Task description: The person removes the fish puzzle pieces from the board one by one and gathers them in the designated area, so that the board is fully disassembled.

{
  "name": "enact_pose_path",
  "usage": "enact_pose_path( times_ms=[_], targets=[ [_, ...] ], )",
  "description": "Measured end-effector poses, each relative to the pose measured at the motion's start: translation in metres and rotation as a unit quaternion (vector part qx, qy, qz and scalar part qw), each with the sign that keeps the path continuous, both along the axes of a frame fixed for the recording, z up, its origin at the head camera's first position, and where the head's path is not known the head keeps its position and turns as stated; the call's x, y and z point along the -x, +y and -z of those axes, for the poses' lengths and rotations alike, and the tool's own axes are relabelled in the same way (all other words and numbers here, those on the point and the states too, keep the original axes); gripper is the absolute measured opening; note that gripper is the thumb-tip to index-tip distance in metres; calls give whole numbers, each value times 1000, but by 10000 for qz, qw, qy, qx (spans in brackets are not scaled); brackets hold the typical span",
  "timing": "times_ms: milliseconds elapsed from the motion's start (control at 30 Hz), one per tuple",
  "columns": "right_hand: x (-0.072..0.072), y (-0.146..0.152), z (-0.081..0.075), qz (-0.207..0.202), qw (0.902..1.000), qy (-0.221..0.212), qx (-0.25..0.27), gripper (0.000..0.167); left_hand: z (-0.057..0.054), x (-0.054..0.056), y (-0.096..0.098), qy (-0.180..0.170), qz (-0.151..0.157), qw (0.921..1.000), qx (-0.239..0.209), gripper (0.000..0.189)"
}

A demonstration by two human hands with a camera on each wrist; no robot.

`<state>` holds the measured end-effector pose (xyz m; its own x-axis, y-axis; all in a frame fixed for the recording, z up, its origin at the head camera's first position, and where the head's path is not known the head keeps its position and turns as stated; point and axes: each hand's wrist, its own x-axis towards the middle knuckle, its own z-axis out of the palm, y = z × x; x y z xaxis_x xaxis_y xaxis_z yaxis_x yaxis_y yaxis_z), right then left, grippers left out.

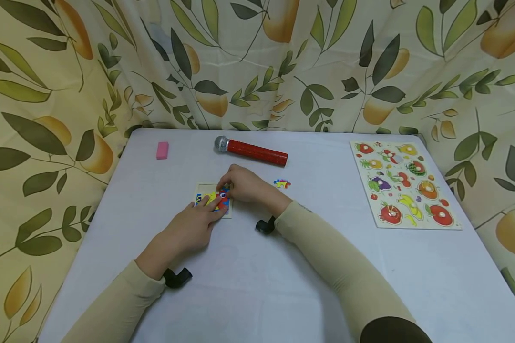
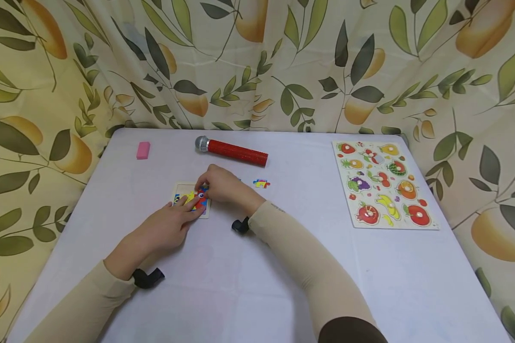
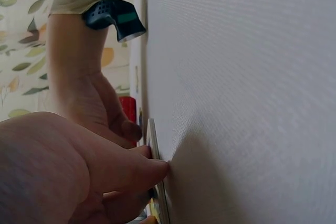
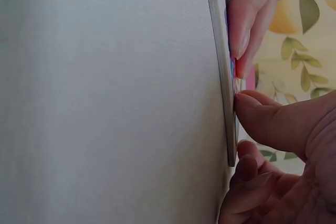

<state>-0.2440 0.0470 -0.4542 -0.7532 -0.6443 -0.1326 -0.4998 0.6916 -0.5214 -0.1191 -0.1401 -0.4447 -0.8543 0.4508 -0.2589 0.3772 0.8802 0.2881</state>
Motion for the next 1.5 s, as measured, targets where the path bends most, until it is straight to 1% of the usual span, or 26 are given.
enact_pose_path(
  times_ms=[133,400,567,767,900,1100,1267,1367,1433,1500],
  targets=[
    [-1,-2,1,-49,9999,103,-73,24,1,0,0,-5,-10,10000,11,50],
    [-3,-4,1,123,9999,26,73,20,3,1,0,2,-29,10000,-39,49],
    [-5,-3,1,234,9996,129,136,22,2,0,0,-11,-34,10000,-37,49],
    [-7,-2,-3,373,9990,74,221,32,3,1,-1,-8,-40,10000,25,50],
    [-8,-1,-3,365,9990,80,245,29,5,1,-1,-24,-45,10000,23,49],
    [-8,-1,-2,454,9975,-96,535,24,4,1,0,-38,-31,10000,-16,49],
    [-8,-3,0,660,9946,-187,778,22,3,1,0,-14,-18,10000,-34,49],
    [-7,-3,-2,790,9929,-232,859,22,4,1,1,-43,-43,10000,-42,49],
    [-7,0,-4,910,9908,-351,941,21,4,1,1,-53,-53,10000,-31,49],
    [-6,4,-6,1060,9867,-576,1088,20,4,1,1,-61,-57,10000,-7,50]
  ],
)
